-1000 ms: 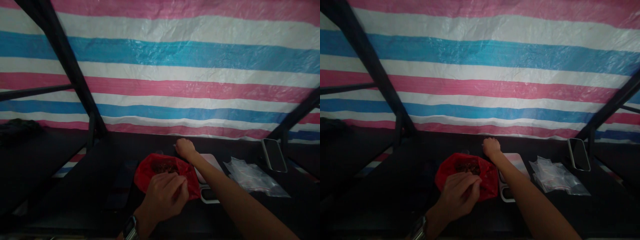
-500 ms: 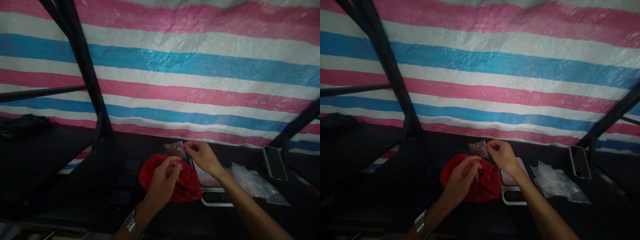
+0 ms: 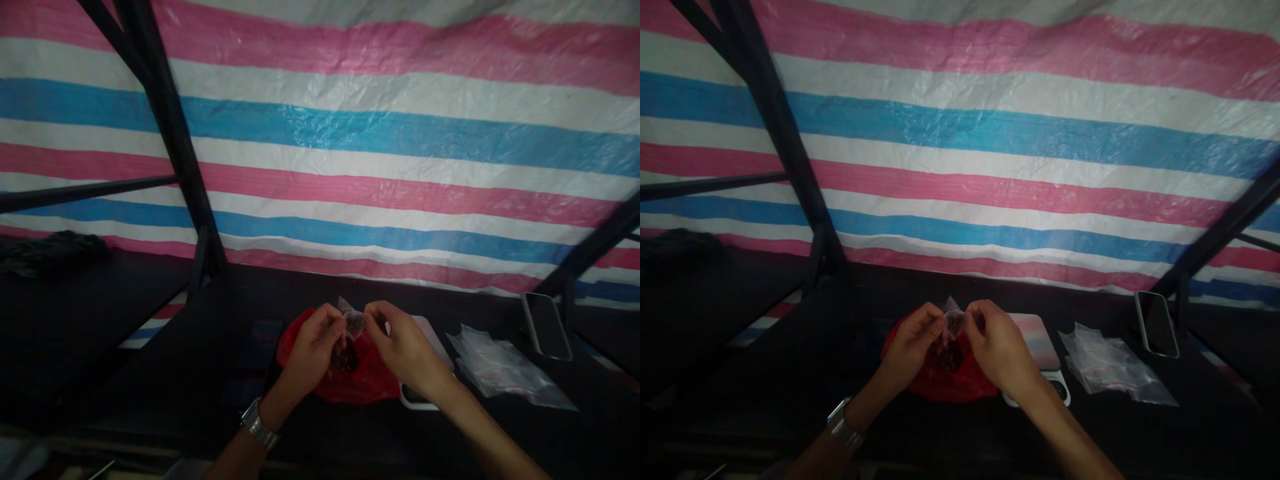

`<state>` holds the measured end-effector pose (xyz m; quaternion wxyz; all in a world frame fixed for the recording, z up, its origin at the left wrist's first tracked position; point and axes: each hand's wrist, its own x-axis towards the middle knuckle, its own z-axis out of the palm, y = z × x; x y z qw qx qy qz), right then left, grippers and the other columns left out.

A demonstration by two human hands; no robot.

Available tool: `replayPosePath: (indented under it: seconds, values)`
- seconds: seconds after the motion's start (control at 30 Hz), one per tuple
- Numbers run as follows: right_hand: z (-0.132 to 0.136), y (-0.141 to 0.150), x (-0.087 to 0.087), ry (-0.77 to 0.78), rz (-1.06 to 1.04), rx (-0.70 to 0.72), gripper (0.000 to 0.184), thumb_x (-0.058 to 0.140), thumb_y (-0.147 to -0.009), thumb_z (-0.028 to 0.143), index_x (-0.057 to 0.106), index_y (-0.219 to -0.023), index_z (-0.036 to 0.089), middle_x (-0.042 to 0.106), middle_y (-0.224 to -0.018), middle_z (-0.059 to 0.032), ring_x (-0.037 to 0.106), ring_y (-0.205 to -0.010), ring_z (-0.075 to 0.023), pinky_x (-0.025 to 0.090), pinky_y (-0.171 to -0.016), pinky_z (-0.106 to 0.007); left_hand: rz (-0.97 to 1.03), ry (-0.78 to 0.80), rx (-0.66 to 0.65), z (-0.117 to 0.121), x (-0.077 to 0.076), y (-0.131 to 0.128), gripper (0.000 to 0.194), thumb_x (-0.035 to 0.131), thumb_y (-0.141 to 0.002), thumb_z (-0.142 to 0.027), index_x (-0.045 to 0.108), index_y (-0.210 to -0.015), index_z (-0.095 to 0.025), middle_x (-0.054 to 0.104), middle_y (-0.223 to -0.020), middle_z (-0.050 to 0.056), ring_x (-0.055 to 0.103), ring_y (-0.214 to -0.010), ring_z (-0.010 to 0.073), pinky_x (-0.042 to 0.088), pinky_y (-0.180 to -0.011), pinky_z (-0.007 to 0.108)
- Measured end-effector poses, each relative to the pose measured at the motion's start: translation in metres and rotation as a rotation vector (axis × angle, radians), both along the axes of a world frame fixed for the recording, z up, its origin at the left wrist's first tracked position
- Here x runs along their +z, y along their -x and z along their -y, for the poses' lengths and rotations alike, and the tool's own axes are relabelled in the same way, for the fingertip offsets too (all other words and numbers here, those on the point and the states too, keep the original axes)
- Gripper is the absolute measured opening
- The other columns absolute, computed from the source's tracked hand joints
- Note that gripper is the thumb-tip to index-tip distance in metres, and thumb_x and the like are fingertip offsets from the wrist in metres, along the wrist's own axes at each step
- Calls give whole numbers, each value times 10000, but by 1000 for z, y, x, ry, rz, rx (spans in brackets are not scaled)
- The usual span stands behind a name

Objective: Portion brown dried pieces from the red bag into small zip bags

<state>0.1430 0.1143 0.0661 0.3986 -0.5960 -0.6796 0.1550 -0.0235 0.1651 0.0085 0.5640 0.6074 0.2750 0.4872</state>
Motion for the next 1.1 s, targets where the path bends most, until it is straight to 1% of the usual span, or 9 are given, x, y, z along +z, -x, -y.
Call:
replayPosePath:
  seconds: [0.1,0.23,0.3,0.43,0.53,0.63,0.73,0.87,1.1]
  values:
    - [3,3,-4,-14,-1,9,185,515,-986,285,606,-830,239,666,-773,-8,634,-717,-188,456,-654,-286,-35,-43,64,-6,-2,4,308,698,-958,-491,629,-843,-213,643,-698,-30,585,-616,126,454,-598,239]
    - [6,8,-15,3,-249,9,194,527,-1004,411,611,-945,246,715,-831,-23,696,-773,-203,528,-714,-300,-34,-102,102,-10,-1,11,197,670,-977,-397,655,-900,-216,693,-842,-5,647,-763,148,515,-722,262]
    - [5,10,-23,69,-368,-23,277,566,-982,502,605,-1054,238,723,-810,-23,702,-730,-213,538,-661,-312,-32,-122,97,-10,-2,14,178,663,-973,-358,639,-869,-215,735,-959,21,681,-849,161,535,-780,274]
    - [-6,14,-34,206,-582,-41,567,637,-896,675,525,-1227,229,676,-679,33,642,-563,-200,497,-529,-311,-69,-132,42,-5,-5,22,138,634,-971,-271,645,-846,-215,786,-1108,49,733,-947,180,563,-837,293]
    - [-16,16,-34,174,-673,-31,603,725,-824,665,533,-1199,233,724,-758,11,707,-670,-211,560,-619,-328,-156,-201,13,-4,-8,30,137,618,-984,-220,684,-864,-215,788,-1180,57,738,-1054,193,556,-928,310]
    - [-21,17,-33,95,-663,-14,609,813,-766,587,569,-1194,229,782,-953,-53,756,-852,-239,602,-742,-356,-322,-382,32,-5,-11,40,155,583,-1004,-168,696,-910,-220,781,-1140,54,724,-1086,192,536,-972,317]
    - [-21,16,-34,76,-556,-15,603,811,-790,535,581,-1253,226,775,-954,-52,749,-825,-243,598,-717,-365,-401,-445,67,-6,-15,48,187,548,-1001,-113,699,-1017,-222,764,-1065,49,720,-1016,185,535,-942,320]
    - [-15,18,-34,77,-459,21,573,787,-815,460,573,-1297,234,771,-991,-50,729,-796,-231,583,-690,-357,-511,-490,125,-2,-17,55,235,521,-996,-99,673,-1134,-213,757,-1131,69,716,-1063,200,538,-963,346]
    - [-5,20,-26,72,-460,14,583,805,-788,418,580,-1301,257,779,-1014,-37,682,-720,-199,565,-647,-332,-822,-727,182,12,1,72,220,573,-919,-124,708,-1070,-210,788,-1076,62,700,-1052,274,474,-1002,501]
